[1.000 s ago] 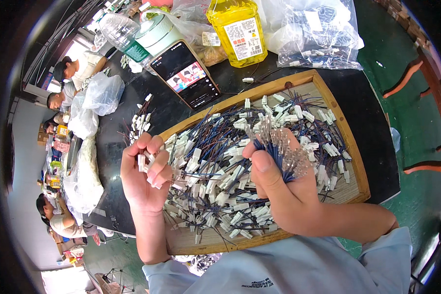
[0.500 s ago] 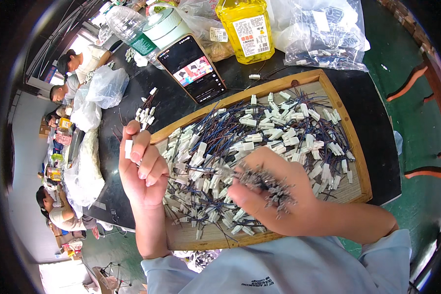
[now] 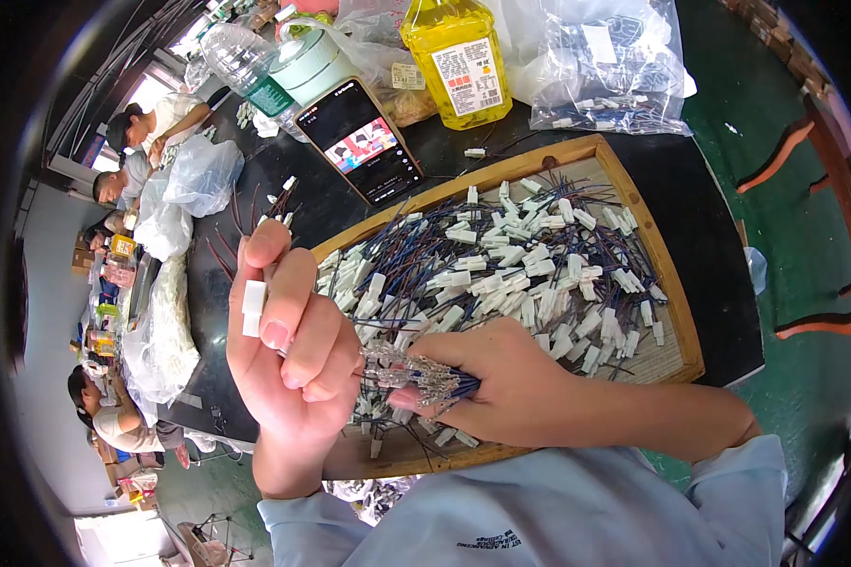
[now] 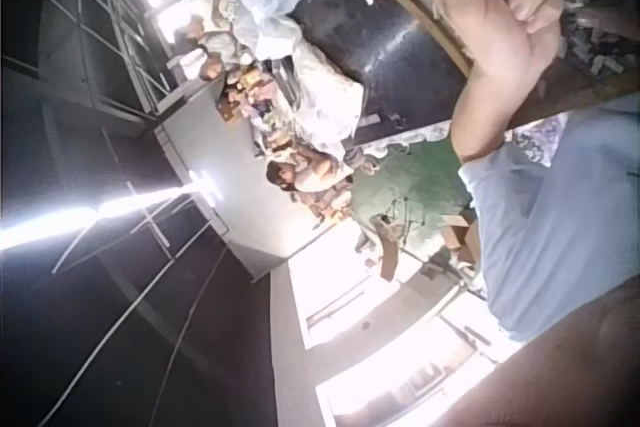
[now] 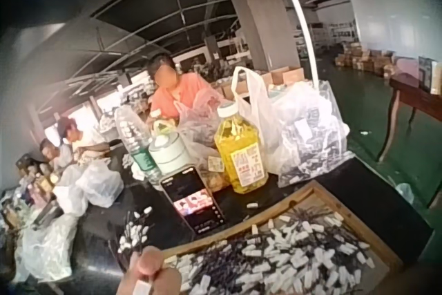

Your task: The person assembles or sorts electrical wire connectors and electrical terminals by hand on a factory production line.

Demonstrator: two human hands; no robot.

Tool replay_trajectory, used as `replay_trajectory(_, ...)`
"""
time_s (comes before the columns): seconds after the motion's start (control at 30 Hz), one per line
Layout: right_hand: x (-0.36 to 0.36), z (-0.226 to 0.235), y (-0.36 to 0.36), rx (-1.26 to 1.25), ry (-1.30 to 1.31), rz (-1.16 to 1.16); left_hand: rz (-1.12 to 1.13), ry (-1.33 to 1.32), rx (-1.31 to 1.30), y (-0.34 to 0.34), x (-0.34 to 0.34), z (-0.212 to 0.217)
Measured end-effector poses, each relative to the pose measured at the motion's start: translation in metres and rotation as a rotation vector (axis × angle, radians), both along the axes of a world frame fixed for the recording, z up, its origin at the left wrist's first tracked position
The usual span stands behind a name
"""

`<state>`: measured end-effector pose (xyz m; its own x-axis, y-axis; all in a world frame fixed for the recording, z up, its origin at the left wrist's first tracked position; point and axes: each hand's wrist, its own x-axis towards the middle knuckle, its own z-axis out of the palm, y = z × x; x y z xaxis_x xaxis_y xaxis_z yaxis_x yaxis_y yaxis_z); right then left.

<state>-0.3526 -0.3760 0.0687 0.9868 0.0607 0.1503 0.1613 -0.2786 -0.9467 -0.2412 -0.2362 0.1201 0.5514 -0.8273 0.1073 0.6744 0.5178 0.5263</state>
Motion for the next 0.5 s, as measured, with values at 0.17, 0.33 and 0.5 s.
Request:
replay_trajectory(0.17, -0.004, -0.002, -0.007, 0.15, -0.113, 0.005, 0.158, 0.084, -0.1, 0.006, 0.024, -0.008)
replay_trajectory(0.33, -0.007, 0.006, -0.012, 0.124, -0.134, 0.034, 0.185, 0.067, 0.009, 0.018, 0.049, -0.034)
replay_trajectory(0.5, -0.01, 0.004, -0.011, 0.325, -0.04, -0.113, 0.087, -0.157, 0.358, 0.003, 0.019, -0.024)
